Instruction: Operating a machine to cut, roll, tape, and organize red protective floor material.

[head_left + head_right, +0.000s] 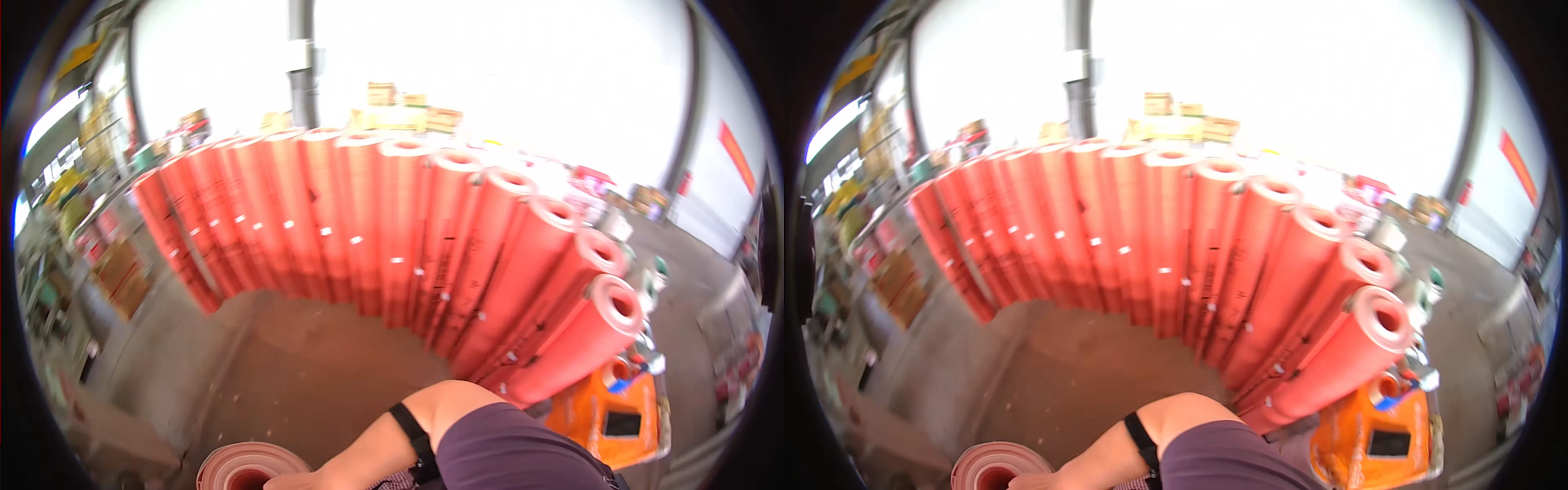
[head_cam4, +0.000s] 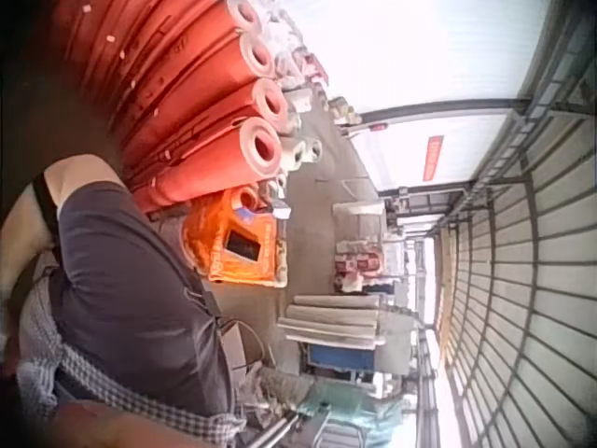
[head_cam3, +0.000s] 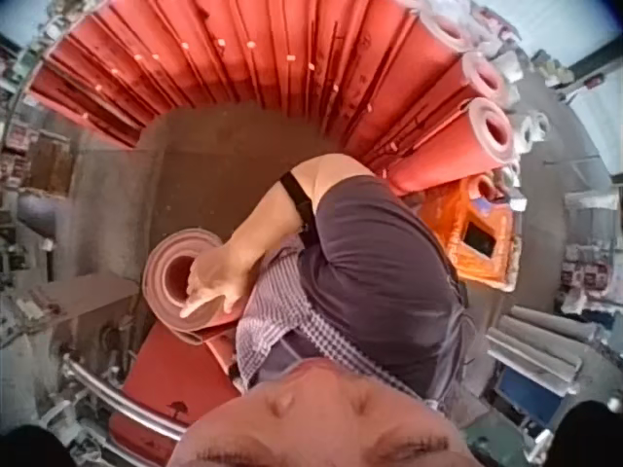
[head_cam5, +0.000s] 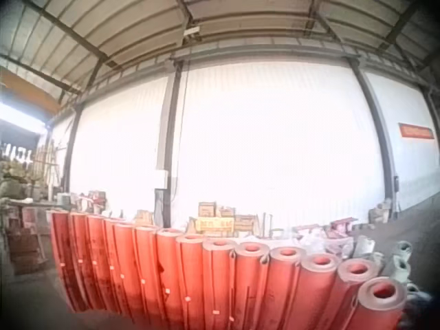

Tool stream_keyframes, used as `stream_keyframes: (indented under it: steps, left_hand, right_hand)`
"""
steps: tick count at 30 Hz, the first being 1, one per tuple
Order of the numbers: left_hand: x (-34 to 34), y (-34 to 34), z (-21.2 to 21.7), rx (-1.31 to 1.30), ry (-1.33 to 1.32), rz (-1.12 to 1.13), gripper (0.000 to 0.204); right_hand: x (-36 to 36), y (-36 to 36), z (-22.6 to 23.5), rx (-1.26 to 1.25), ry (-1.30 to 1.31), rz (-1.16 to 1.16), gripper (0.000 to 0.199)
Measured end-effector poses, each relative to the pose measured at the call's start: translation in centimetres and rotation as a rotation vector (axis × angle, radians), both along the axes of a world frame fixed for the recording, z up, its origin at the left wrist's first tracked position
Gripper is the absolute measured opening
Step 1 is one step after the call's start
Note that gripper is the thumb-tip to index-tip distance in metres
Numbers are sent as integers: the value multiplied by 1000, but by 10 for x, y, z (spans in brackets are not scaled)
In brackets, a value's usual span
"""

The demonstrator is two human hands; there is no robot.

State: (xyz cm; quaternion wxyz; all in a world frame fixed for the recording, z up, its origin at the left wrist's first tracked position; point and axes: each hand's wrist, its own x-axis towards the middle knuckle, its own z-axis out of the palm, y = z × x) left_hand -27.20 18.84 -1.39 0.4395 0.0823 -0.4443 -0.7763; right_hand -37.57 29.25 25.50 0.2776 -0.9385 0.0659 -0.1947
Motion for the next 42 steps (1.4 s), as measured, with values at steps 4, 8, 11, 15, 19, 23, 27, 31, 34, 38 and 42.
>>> stream_keyframes:
  steps: [4, 8, 11, 15, 19, 23, 27, 31, 34, 38, 42]
  left_hand:
    - [-85, -7, -2, 17, -50, -192, 63]
    - [-106, 11, -10, 64, -150, -227, 63]
    - [-97, 12, -15, 105, -237, -156, 62]
    - [-58, 9, -2, 164, -340, 83, 62]
    - [-62, 30, -40, 671, -549, -15, 86]
    - [-49, 29, -43, 1097, -418, -140, 89]
    - [-41, 12, -49, 1130, -159, -118, 91]
    - [-25, -35, 3, 1267, -55, 11, 81]
    - [-7, -79, -9, 1183, 46, 122, 80]
    - [46, -130, -57, 1033, 166, 255, 79]
    - [121, -239, -33, 891, 253, 376, 77]
  right_hand:
    - [-60, 23, 12, 44, 39, -425, 77]
    - [-101, 39, 20, -2, -7, -751, 67]
    - [-134, 32, 21, -35, 27, -888, 88]
    - [-171, 30, 45, -94, 106, -966, 86]
    - [-195, 4, 50, -51, 166, -850, 90]
    - [-190, -41, 56, -16, 128, -676, 97]
    - [-164, -107, 73, -78, 344, -563, 98]
    - [-120, -181, 63, -136, 228, -356, 92]
    - [-65, -244, 63, -181, 194, -196, 90]
    - [11, -319, 73, -187, 256, -54, 90]
    - [90, -405, 97, -245, 358, 89, 88]
